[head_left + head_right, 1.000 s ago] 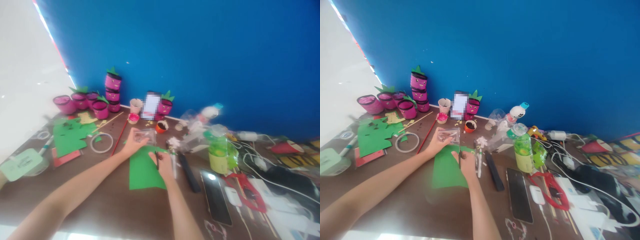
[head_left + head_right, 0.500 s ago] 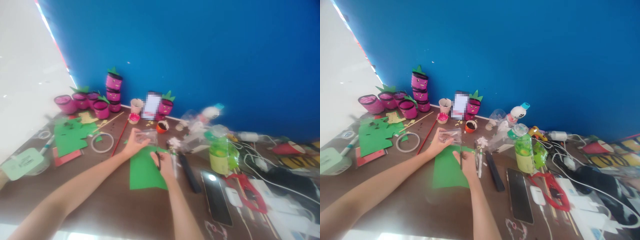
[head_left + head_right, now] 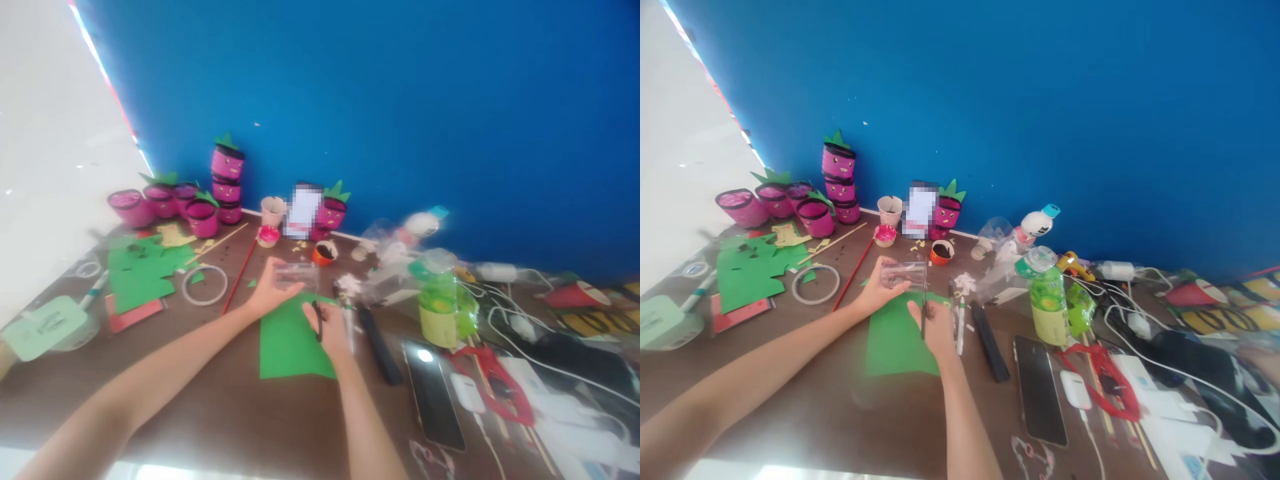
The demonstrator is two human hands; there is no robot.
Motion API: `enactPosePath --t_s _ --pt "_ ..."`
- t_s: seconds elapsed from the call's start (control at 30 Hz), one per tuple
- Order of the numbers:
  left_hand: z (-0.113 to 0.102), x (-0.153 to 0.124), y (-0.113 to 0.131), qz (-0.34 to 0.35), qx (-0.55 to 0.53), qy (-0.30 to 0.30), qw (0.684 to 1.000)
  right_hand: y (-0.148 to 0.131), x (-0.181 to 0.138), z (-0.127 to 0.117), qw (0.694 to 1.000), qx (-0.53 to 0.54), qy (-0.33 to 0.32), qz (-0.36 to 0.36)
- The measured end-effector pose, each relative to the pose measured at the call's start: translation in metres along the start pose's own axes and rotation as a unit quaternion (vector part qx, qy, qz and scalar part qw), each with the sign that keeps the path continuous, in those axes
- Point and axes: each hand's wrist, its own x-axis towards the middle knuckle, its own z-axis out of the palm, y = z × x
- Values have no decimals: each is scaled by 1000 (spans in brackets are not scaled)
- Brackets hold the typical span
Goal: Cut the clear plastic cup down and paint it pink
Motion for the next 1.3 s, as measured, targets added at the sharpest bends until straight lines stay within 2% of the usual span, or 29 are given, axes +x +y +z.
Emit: enactPosePath --t_s 0.57,0.77,0.97,1.23,1.3 --pt "0 0 5 5 0 20 1000 -9 -1 -3 999 -25 24 4" --pt "-2 0 5 16 23 5 1000 -7 -2 -3 1000 1 -12 0" --pt "-3 1 4 11 18 1 1000 -13 -3 -6 999 -25 28 -2" --pt "-7 0 2 15 -16 -11 1000 -17 -4 -4 998 -43 46 1" --pt "-8 1 1 10 -23 6 1000 -14 -4 -3 998 -44 36 -2"
